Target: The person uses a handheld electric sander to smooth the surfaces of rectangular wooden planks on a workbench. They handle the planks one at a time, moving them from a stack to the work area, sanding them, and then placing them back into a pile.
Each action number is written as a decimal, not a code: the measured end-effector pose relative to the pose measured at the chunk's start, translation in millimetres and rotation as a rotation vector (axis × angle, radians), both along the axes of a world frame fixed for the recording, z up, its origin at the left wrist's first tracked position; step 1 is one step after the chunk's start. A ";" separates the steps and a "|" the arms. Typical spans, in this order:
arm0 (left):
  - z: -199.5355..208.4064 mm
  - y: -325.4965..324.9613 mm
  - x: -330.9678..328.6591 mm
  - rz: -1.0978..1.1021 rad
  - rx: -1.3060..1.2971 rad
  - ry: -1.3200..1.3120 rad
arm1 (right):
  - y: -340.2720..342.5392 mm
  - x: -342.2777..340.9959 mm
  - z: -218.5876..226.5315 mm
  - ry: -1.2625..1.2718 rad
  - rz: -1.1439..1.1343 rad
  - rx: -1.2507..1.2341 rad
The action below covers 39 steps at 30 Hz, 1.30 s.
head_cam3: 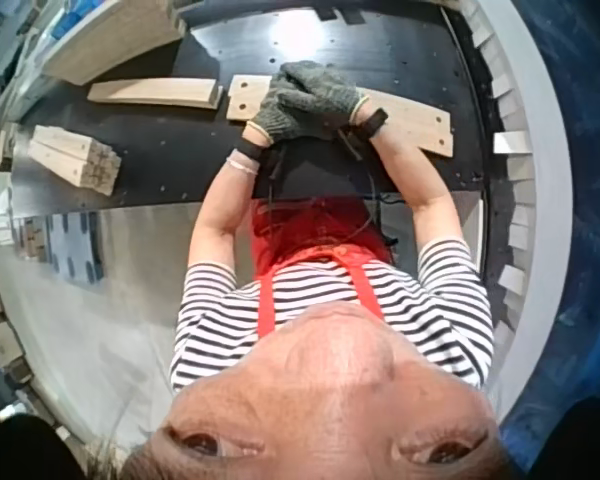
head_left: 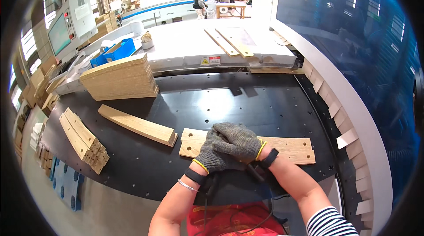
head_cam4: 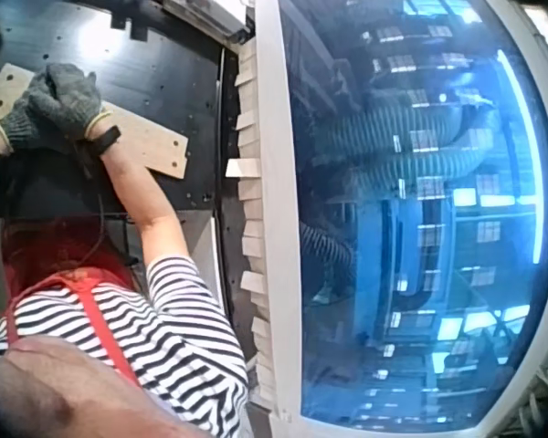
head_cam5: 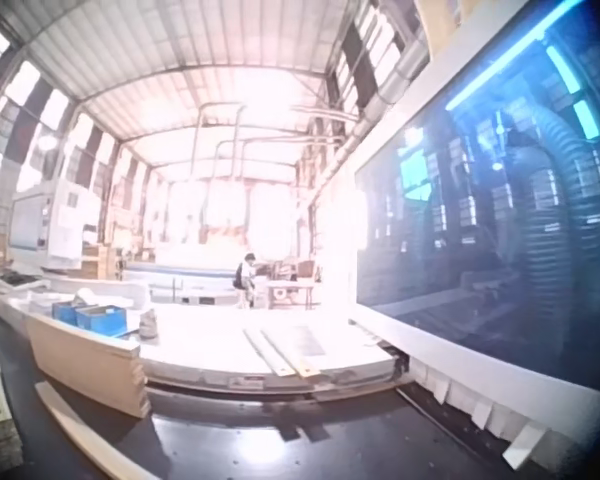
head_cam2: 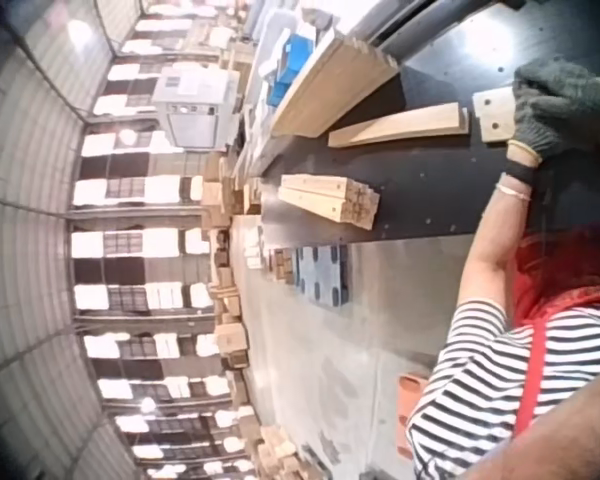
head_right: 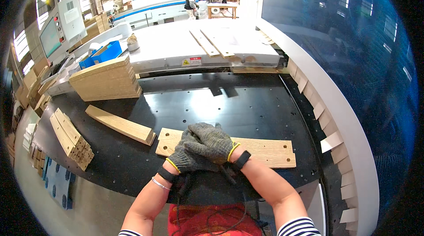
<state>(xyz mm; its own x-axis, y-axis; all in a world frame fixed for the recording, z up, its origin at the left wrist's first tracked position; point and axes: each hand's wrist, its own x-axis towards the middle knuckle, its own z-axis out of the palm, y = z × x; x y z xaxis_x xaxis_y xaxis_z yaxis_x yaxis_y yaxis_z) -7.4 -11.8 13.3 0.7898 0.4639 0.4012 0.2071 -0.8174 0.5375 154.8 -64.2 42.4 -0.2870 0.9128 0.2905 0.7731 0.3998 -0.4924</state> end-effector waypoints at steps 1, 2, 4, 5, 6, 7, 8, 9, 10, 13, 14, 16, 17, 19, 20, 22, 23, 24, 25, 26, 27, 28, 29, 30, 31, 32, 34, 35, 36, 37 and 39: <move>-5.9 2.5 -1.2 0.010 0.121 -0.025 | -3.6 -2.5 -2.7 0.033 -0.024 0.056; -4.9 2.0 -2.2 0.018 0.144 -0.015 | -4.7 -4.2 -7.1 0.050 -0.031 0.086; 1.0 -3.1 -2.0 0.031 0.182 0.010 | -3.7 -4.9 -20.0 0.090 -0.050 0.140; 2.1 -2.9 0.4 0.017 0.173 0.021 | -3.3 -4.6 -23.0 0.083 -0.065 0.178; 2.1 -3.1 0.7 0.006 0.158 0.039 | -3.6 -5.0 -25.9 0.079 -0.070 0.186; 2.2 -2.8 1.5 -0.007 0.143 0.057 | -3.5 -4.3 -27.1 0.075 -0.076 0.195; 1.8 -2.2 2.2 -0.021 0.129 0.075 | -3.5 -3.5 -27.7 0.071 -0.084 0.204; -0.4 -1.8 1.3 -0.031 0.073 0.049 | -3.9 -3.7 -25.9 0.078 -0.083 0.193; -4.0 -1.4 -0.6 -0.041 0.017 0.023 | -5.1 -4.4 -22.6 0.085 -0.083 0.182; 0.6 -3.1 -4.1 -0.044 0.043 0.025 | -5.2 -5.3 -14.6 0.105 -0.054 0.124; 2.7 -3.5 -5.5 -0.040 0.084 0.039 | -4.1 -5.7 -14.4 0.113 -0.039 0.100; 1.4 -4.3 -5.1 -0.025 0.115 0.105 | -4.5 -4.6 -20.1 0.108 -0.060 0.147; 4.0 -5.9 -4.3 -0.022 0.125 0.119 | -4.9 -3.8 -20.6 0.110 -0.062 0.157; 2.6 -5.6 -3.9 -0.017 0.118 0.147 | -5.1 -3.5 -22.2 0.111 -0.062 0.158; 1.1 -3.8 -3.9 -0.017 0.105 0.161 | -5.3 -3.4 -20.6 0.111 -0.062 0.154; 0.1 -2.9 -4.5 -0.023 0.067 0.151 | -4.9 -4.2 -22.1 0.132 -0.065 0.169; 0.0 -3.4 -5.5 -0.029 0.041 0.130 | -3.6 -5.3 -26.7 0.156 -0.068 0.185; 0.5 -3.5 -5.6 -0.036 0.016 0.106 | -2.2 -5.3 -30.2 0.176 -0.072 0.203; 2.6 -4.9 -5.1 -0.029 0.060 0.110 | -1.3 -5.2 -32.9 0.171 -0.075 0.200; 5.7 -7.4 -4.0 -0.021 0.104 0.114 | -0.4 -5.0 -35.5 0.167 -0.079 0.196; 7.8 -8.8 -4.9 -0.010 0.150 0.120 | 0.3 -6.1 -36.4 0.164 -0.079 0.195; 7.5 -8.8 -6.5 -0.012 0.139 0.129 | 0.0 -7.2 -35.7 0.171 -0.076 0.193; 6.7 -8.6 -8.2 -0.015 0.127 0.138 | -0.9 -8.4 -34.5 0.177 -0.073 0.191; 5.6 -7.9 -8.2 -0.023 0.115 0.145 | -1.8 -7.9 -33.8 0.181 -0.075 0.188; 4.4 -7.1 -8.3 -0.034 0.096 0.125 | -2.0 -7.3 -34.0 0.178 -0.075 0.195; 3.1 -6.2 -8.4 -0.046 0.076 0.105 | -2.1 -6.6 -34.2 0.174 -0.075 0.202; 2.2 -6.0 -8.5 -0.048 0.049 0.092 | -2.0 -6.1 -33.1 0.162 -0.070 0.219; 2.2 -6.7 -7.8 -0.039 0.041 0.096 | -2.6 -5.9 -30.3 0.150 -0.067 0.229; 2.0 -7.3 -7.3 -0.031 0.033 0.101 | -3.0 -6.0 -29.1 0.140 -0.065 0.238; 3.5 -7.8 -6.8 -0.034 0.043 0.103 | -3.2 -6.0 -29.4 0.139 -0.066 0.243; 7.9 -8.4 -5.5 -0.040 0.063 0.106 | -3.6 -6.1 -29.9 0.138 -0.069 0.252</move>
